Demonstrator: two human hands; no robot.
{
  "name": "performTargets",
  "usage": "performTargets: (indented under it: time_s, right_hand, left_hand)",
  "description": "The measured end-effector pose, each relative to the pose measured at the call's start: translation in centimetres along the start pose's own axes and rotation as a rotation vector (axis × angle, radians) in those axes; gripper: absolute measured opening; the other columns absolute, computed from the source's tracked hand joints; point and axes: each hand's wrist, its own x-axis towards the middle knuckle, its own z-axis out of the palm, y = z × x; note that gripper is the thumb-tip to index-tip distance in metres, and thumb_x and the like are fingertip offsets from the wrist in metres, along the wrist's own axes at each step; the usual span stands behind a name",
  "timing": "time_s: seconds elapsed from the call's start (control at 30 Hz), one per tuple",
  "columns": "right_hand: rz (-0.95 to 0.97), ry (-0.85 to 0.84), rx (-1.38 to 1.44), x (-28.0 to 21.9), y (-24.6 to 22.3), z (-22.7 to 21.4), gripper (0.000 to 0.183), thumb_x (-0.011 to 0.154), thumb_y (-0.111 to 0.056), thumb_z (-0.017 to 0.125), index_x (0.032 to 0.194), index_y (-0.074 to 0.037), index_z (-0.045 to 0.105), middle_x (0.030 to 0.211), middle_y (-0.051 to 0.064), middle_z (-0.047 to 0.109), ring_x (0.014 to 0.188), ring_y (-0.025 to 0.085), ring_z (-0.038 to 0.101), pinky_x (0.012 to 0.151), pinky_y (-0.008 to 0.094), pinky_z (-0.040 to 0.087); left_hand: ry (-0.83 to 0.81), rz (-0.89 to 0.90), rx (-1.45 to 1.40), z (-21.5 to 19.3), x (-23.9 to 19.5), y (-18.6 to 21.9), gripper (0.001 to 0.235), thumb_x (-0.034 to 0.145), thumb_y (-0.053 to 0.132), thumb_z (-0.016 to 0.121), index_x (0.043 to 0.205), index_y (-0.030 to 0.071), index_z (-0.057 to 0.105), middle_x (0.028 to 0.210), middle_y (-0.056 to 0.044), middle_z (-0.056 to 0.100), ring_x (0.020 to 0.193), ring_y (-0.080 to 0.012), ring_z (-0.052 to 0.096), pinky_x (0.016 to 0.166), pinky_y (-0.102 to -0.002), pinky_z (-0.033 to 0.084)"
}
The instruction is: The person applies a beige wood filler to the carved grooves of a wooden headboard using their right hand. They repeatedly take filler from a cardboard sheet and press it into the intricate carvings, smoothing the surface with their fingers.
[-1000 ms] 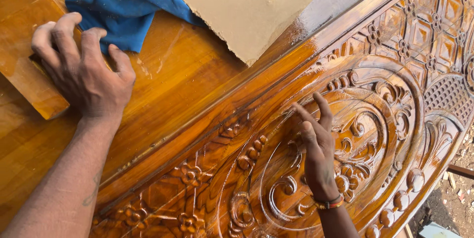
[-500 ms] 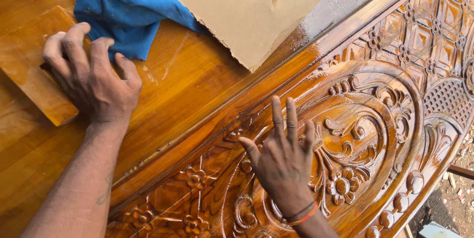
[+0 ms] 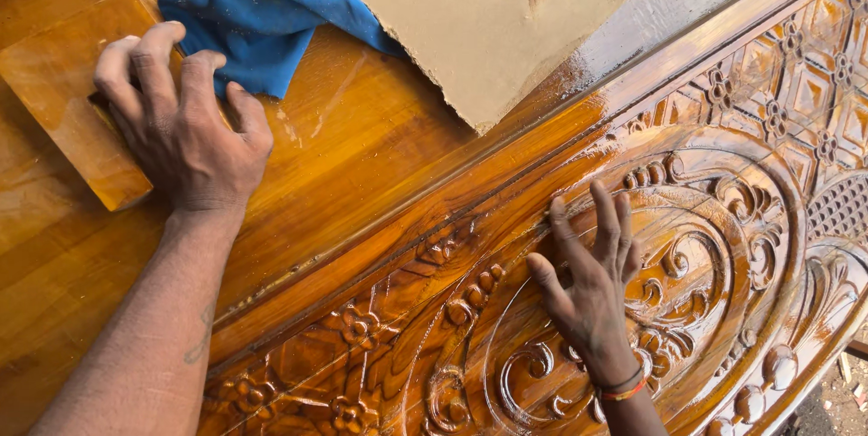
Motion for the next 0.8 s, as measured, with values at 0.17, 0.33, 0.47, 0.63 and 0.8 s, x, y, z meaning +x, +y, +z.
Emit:
performTargets:
  time_s: [0.17,0.33,0.47,0.63,0.8]
  right_hand:
    - [0.078,-0.049,0.354,-1.2,-0.9,-0.9,0.054,0.098,-0.052,0.049,0.135,-0.017,0.068,0.171,0.011,0.021,0.161,0.034,0.01,0.125,0.049,0.011]
    - [0.161,-0.022,0.384,-1.0,-2.2,-0.3,0.065,0.099,-0.051,0.049,0.148,-0.009,0.054,0.171,0.012,0.02,0.161,0.035,0.011,0.128,0.048,0.011]
    - [0.075,-0.004,-0.074,-0.9,-4.0,1.0,0.079,0.098,-0.061,0.048,0.146,0.0,0.056,0.172,0.013,0.015,0.159,0.033,0.01,0.127,0.047,0.005]
    - [-0.105,-0.058,-0.588,-0.8,-7.2,1.0,0.098,0.09,-0.077,0.046,0.119,0.013,0.068,0.168,0.01,0.017,0.154,0.03,0.01,0.122,0.048,-0.003]
    - [-0.068,-0.161,-0.275,0.0,-6.5,-0.6,0.058,0.091,-0.066,0.056,0.089,-0.011,0.073,0.167,0.006,0.028,0.156,0.031,0.016,0.121,0.05,0.005]
  left_hand:
    - [-0.003,0.015,0.024,0.2,-0.3,-0.2,0.015,0.09,0.005,0.063,0.105,0.006,0.064,0.142,-0.009,0.048,0.14,-0.0292,0.036,0.117,-0.048,0.038]
    - [-0.016,0.029,0.038,0.7,-0.5,-0.6,0.015,0.09,0.004,0.062,0.105,0.007,0.064,0.142,-0.008,0.048,0.14,-0.0288,0.036,0.118,-0.047,0.039]
    - [-0.013,0.025,0.017,0.7,-0.7,-0.7,0.016,0.09,0.003,0.062,0.105,0.006,0.064,0.142,-0.009,0.047,0.141,-0.0292,0.036,0.118,-0.047,0.039]
    - [-0.021,0.03,0.016,0.3,-0.5,-0.5,0.017,0.089,0.004,0.062,0.106,0.005,0.063,0.142,-0.009,0.047,0.14,-0.0292,0.036,0.118,-0.047,0.038]
    - [-0.017,0.013,-0.006,-0.1,-0.2,-0.1,0.016,0.089,0.004,0.062,0.106,0.005,0.063,0.144,-0.009,0.048,0.138,-0.0303,0.037,0.117,-0.048,0.038]
